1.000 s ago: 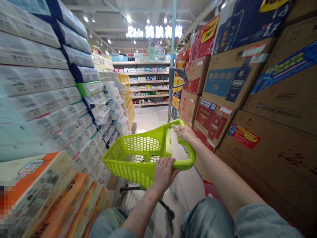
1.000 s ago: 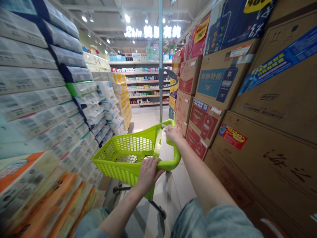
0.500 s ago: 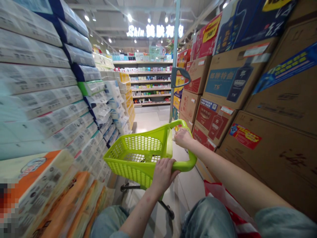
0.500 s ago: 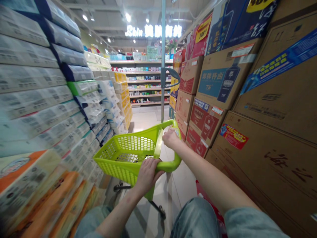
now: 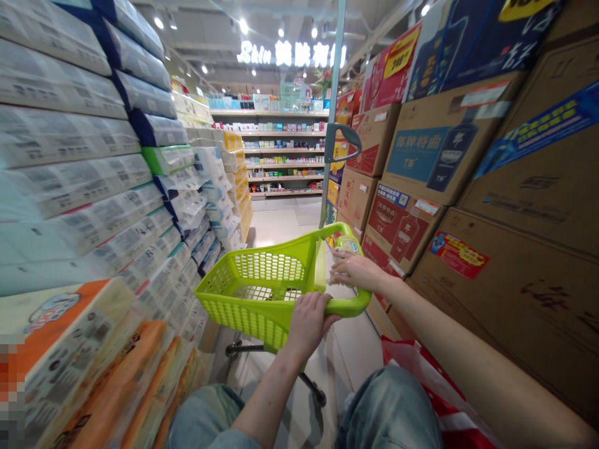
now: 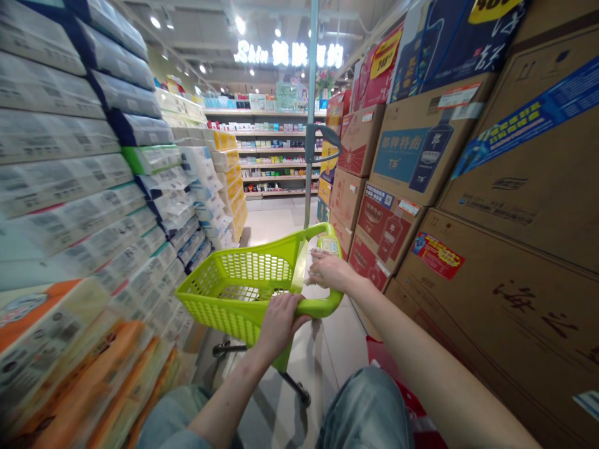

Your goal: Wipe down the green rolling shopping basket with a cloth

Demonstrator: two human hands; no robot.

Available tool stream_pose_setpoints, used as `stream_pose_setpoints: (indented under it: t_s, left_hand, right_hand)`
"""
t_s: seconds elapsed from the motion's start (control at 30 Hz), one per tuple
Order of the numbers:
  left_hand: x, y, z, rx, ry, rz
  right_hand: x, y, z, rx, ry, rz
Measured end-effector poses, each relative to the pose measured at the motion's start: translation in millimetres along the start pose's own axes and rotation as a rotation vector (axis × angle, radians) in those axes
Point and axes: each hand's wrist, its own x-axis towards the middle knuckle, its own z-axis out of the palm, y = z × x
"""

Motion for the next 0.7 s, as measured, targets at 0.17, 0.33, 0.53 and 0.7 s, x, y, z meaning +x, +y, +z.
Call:
stream_pose_setpoints:
  t_s: [0.17, 0.33, 0.53, 0.7]
  left_hand:
    - [0.4, 1.6, 1.0, 0.006, 0.011, 0.007]
    - [0.1, 0.9, 1.2, 0.002, 0.013, 0.020]
    - [-2.0, 0.0, -0.1, -0.013, 0.010, 0.014]
    - [-2.6, 0.4, -1.6, -0.040, 0.031, 0.018]
  right_hand:
    - [-9.5, 4.7, 2.9, 0.086, 0.122, 0.100]
    - [-24.8, -4.5, 11.9, 0.071, 0.267, 0.356]
    - [-27.5, -16.6, 11.2, 0.080, 0.191, 0.745]
    - [-11.3, 1.5, 2.5, 0.174, 0.111, 0.947]
